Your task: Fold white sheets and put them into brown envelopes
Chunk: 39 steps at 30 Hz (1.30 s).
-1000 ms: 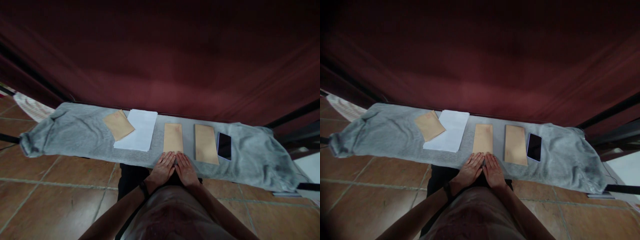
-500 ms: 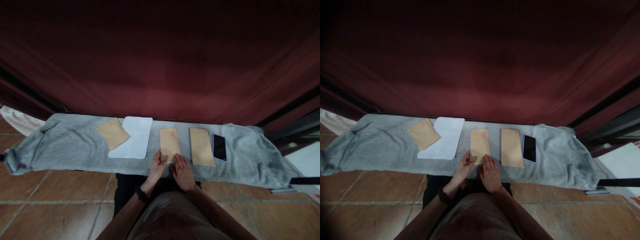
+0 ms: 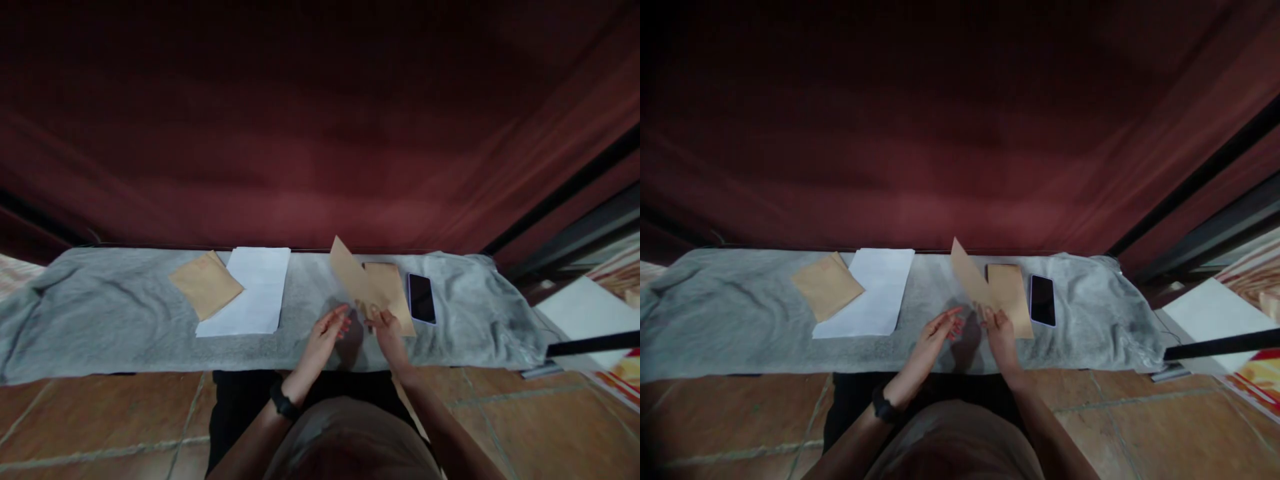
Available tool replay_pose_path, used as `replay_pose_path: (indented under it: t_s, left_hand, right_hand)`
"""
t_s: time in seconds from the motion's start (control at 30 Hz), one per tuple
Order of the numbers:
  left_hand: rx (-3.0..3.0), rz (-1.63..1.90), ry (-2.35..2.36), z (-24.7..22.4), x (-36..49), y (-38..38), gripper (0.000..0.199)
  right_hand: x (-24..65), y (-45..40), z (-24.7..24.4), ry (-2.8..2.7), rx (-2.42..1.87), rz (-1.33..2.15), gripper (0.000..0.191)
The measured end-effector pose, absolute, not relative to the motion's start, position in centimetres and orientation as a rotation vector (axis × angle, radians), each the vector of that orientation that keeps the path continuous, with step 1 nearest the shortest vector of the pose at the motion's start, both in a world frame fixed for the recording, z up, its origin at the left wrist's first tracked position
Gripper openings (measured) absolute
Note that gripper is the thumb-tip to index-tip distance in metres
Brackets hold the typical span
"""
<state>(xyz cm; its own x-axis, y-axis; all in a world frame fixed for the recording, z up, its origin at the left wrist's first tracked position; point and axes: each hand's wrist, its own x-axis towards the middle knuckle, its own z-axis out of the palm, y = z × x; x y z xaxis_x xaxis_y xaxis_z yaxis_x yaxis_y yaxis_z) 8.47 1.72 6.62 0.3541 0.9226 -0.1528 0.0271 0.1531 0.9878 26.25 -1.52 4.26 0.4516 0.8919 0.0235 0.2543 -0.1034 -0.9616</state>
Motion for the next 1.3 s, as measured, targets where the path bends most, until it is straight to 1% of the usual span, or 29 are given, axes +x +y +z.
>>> replay_pose_path:
  t_s: [0.07,0.13,0.2,0.3,0.37,0.53,0.67,0.77,0.9,1.03,1.13,1.3]
  left_hand:
    - [1.281,0.782,1.024,5.8,8.1,1.5,0.050]
    - [1.289,0.751,1.077,4.2,7.4,1.2,0.046]
    - [1.313,0.732,1.104,2.3,6.6,0.7,0.044]
    - [1.354,0.727,1.111,0.2,5.6,0.0,0.044]
    - [1.384,0.737,1.119,-0.4,5.0,-0.3,0.043]
    - [1.422,0.743,1.141,-0.2,4.2,-0.8,0.040]
    - [1.486,0.778,1.165,0.1,3.5,-1.0,0.037]
    - [1.598,0.839,1.206,0.3,2.8,-0.9,0.035]
    - [1.860,0.922,1.289,0.8,1.3,-0.4,0.032]
    - [2.152,1.002,1.462,1.2,-0.9,0.6,0.032]
    - [2.299,0.989,1.544,1.3,-2.6,1.1,0.032]
    - [2.454,0.871,1.692,1.1,-4.8,1.2,0.033]
  right_hand:
    - [27.9,-1.9,4.5,-0.702,-1.429,0.921,0.039]
    - [29.0,-2.7,4.2,-0.508,-1.275,1.010,0.033]
    - [29.4,-3.7,3.4,-0.391,-1.202,1.033,0.030]
    - [29.3,-4.8,1.8,-0.308,-1.192,1.020,0.032]
    - [29.0,-5.1,0.8,-0.305,-1.207,1.008,0.033]
    - [29.4,-5.5,-0.5,-0.383,-1.282,1.074,0.034]
    - [30.5,-6.5,-1.2,-0.487,-1.313,1.136,0.041]
    - [31.2,-7.2,-1.7,-0.550,-1.346,1.141,0.044]
    - [31.5,-7.4,-1.8,-0.462,-1.357,1.216,0.048]
    - [31.2,-7.1,-0.9,-0.338,-1.435,1.303,0.042]
    - [30.8,-7.1,-0.3,-0.282,-1.464,1.306,0.038]
    - [30.7,-7.0,0.0,-0.279,-1.481,1.380,0.040]
